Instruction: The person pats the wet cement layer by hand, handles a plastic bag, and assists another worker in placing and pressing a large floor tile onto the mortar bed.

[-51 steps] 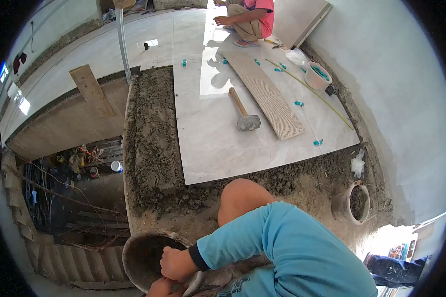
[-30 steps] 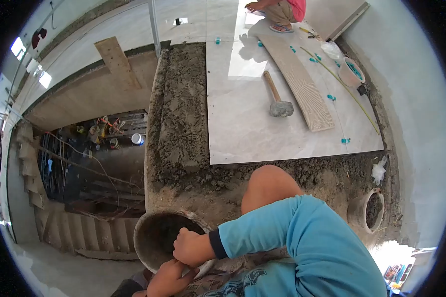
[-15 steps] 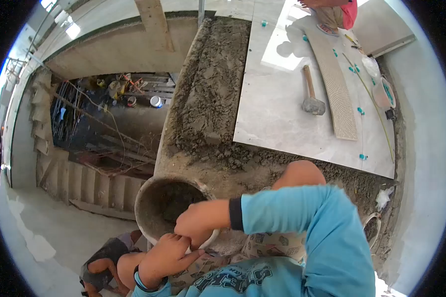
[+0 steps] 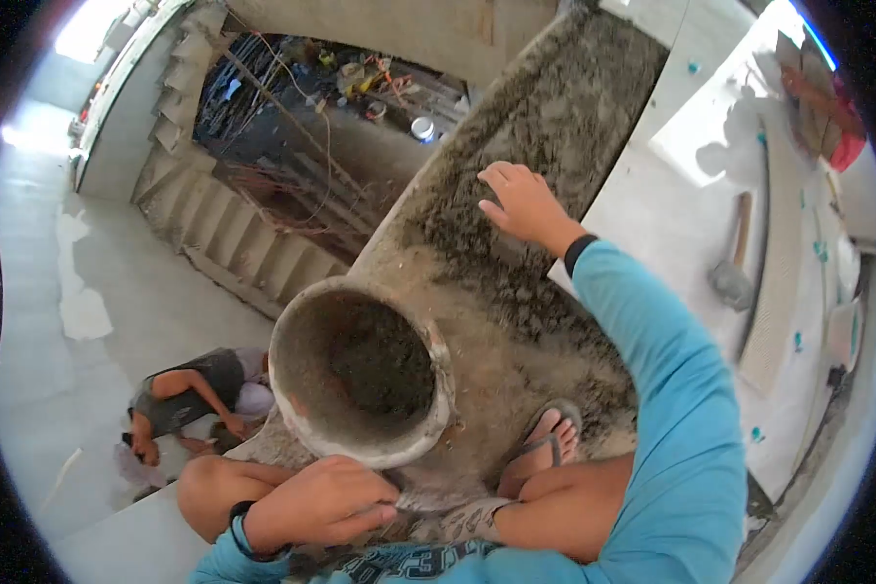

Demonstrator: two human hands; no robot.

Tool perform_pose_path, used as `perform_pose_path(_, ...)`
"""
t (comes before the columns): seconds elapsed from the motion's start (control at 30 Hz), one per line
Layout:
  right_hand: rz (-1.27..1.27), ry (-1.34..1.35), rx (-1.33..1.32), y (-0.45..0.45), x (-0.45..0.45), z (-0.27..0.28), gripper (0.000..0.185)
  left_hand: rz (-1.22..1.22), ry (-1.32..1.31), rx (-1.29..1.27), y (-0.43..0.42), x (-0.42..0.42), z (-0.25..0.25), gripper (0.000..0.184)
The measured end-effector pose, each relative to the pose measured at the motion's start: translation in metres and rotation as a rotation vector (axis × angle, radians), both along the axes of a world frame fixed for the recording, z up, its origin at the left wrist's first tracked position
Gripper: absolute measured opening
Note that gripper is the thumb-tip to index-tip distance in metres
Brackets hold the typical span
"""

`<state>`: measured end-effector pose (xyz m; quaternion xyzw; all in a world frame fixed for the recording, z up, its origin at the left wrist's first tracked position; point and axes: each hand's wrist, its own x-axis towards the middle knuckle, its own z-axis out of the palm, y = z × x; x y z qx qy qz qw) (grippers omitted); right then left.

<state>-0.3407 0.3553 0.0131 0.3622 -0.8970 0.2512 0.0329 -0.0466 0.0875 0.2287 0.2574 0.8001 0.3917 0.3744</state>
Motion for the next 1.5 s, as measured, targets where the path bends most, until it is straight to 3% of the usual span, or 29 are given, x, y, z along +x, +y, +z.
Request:
perform_pose_path(0.1,0.078,0.007,0.187,0.005,0.004,-0.021,0.065,0.127,-0.042,-0.063,0.001,0.008,-0.018,0.017)
perform_pose_path(0.2,-0.007,0.142,0.117,-0.005,0.002,-0.035,0.07,0.173,0.014,-0.158,0.003,0.006,-0.022,0.016)
perform_pose_path(0.33,0.018,0.035,0.359,-0.007,-0.005,-0.056,0.078,0.281,0.033,-0.229,0.01,0.006,-0.023,0.013)
perform_pose_path(0.47,0.103,-0.021,0.398,-0.001,-0.014,-0.053,0.08,0.344,-0.078,-0.203,0.015,0.004,-0.02,0.015)
perform_pose_path(0.6,0.044,0.099,0.108,0.012,-0.033,-0.041,0.065,0.402,-0.054,-0.232,0.011,0.019,-0.032,0.015)
perform_pose_path(0.63,-0.048,0.195,0.017,0.013,-0.035,-0.04,0.047,0.409,-0.064,-0.23,0.009,0.024,-0.035,0.015)
perform_pose_path(0.73,-0.224,0.134,0.242,0.032,-0.044,-0.035,0.032,0.459,-0.041,-0.255,0.005,0.037,-0.04,0.015)
perform_pose_path(0.83,-0.229,0.236,0.25,0.051,-0.046,-0.044,0.02,0.571,-0.038,-0.235,0.004,0.043,-0.042,0.013)
perform_pose_path(0.97,-0.157,0.198,0.326,0.063,-0.047,-0.045,0.017,0.606,-0.024,-0.231,0.006,0.046,-0.042,0.013)
perform_pose_path(1.2,-0.114,0.191,0.204,0.065,-0.048,-0.045,0.013,0.53,-0.115,-0.225,0.005,0.044,-0.035,0.016)
perform_pose_path(1.5,-0.119,0.195,0.131,0.05,-0.042,-0.019,0.013,0.457,0.041,-0.2,0.0,0.049,-0.025,0.015)
